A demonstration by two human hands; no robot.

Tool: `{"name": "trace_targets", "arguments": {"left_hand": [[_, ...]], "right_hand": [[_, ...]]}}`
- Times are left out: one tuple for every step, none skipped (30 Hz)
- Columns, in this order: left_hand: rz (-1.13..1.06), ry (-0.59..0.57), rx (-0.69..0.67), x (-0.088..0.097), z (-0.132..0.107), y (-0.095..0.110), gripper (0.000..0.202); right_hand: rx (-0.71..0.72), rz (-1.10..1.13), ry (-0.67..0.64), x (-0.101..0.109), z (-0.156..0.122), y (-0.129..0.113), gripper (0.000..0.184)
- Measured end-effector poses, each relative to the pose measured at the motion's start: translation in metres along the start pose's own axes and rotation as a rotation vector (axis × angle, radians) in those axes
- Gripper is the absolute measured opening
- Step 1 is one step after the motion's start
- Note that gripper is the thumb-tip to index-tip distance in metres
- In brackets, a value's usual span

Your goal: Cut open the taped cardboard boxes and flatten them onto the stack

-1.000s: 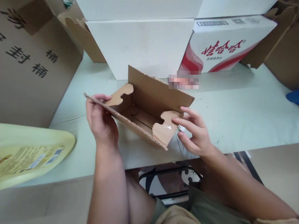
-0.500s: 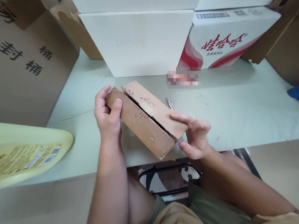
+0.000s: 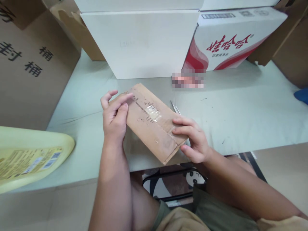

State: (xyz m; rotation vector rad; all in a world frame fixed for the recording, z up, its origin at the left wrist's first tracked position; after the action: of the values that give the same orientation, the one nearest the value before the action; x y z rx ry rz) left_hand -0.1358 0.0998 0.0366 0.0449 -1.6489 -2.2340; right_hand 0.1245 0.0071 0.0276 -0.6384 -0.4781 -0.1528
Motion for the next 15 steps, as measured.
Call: {"name": "trace_targets", "arguments": {"left_hand": [[0.020, -0.003, 0.004, 0.000, 0.001, 0.000, 0.017], [0.035, -0.001, 0.008, 0.000, 0.001, -0.001, 0.016], [0.042, 0.005, 0.011, -0.001, 0.001, -0.001, 0.016], [0.038, 0.016, 0.015, 0.000, 0.001, -0.001, 0.015], [0.022, 0.027, 0.020, 0.000, 0.001, -0.001, 0.014], [-0.002, 0.042, 0.027, 0.001, 0.001, 0.000, 0.013], [-0.031, 0.054, 0.039, 0.002, 0.001, 0.000, 0.012], [-0.058, 0.068, 0.054, 0.004, 0.001, 0.000, 0.012], [-0.077, 0.083, 0.072, 0.005, 0.001, 0.000, 0.013], [-0.089, 0.100, 0.090, 0.008, 0.002, 0.001, 0.015], [-0.097, 0.123, 0.105, 0.010, 0.002, 0.002, 0.016], [-0.110, 0.154, 0.117, 0.013, 0.003, 0.003, 0.017], [-0.125, 0.188, 0.124, 0.015, 0.004, 0.005, 0.016], [-0.141, 0.229, 0.126, 0.018, 0.005, 0.006, 0.015], [-0.158, 0.275, 0.126, 0.021, 0.005, 0.007, 0.014]], "right_hand": [[0.002, -0.005, -0.006, -0.001, 0.000, 0.000, 0.039], [0.003, 0.001, -0.007, -0.001, -0.001, 0.001, 0.040], [0.004, 0.015, -0.002, -0.002, -0.002, 0.003, 0.044], [0.001, 0.034, 0.010, -0.003, -0.003, 0.004, 0.049], [-0.004, 0.055, 0.029, -0.004, -0.005, 0.007, 0.054], [-0.019, 0.075, 0.049, -0.005, -0.007, 0.010, 0.060], [-0.043, 0.096, 0.068, -0.006, -0.009, 0.015, 0.064], [-0.072, 0.119, 0.085, -0.006, -0.011, 0.019, 0.066], [-0.102, 0.144, 0.095, -0.006, -0.014, 0.024, 0.067], [-0.134, 0.168, 0.098, -0.006, -0.016, 0.028, 0.066], [-0.170, 0.185, 0.093, -0.006, -0.017, 0.032, 0.066], [-0.211, 0.194, 0.082, -0.006, -0.018, 0.036, 0.066], [-0.257, 0.193, 0.069, -0.005, -0.019, 0.040, 0.066], [-0.310, 0.187, 0.049, -0.005, -0.020, 0.044, 0.065], [-0.367, 0.182, 0.025, -0.005, -0.020, 0.047, 0.064]]}}
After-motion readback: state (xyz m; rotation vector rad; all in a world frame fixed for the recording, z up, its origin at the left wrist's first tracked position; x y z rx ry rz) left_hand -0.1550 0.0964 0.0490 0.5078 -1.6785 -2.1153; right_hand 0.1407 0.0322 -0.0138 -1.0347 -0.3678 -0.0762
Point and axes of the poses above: each hand's wrist, its own z-axis towards the middle knuckle, its own x-axis out of the back of the hand, y = z × x, the point moved 6 cm from there along z, towards the middle knuckle, and after that the axes turned 5 degrees about x, right-handed, at the moved point
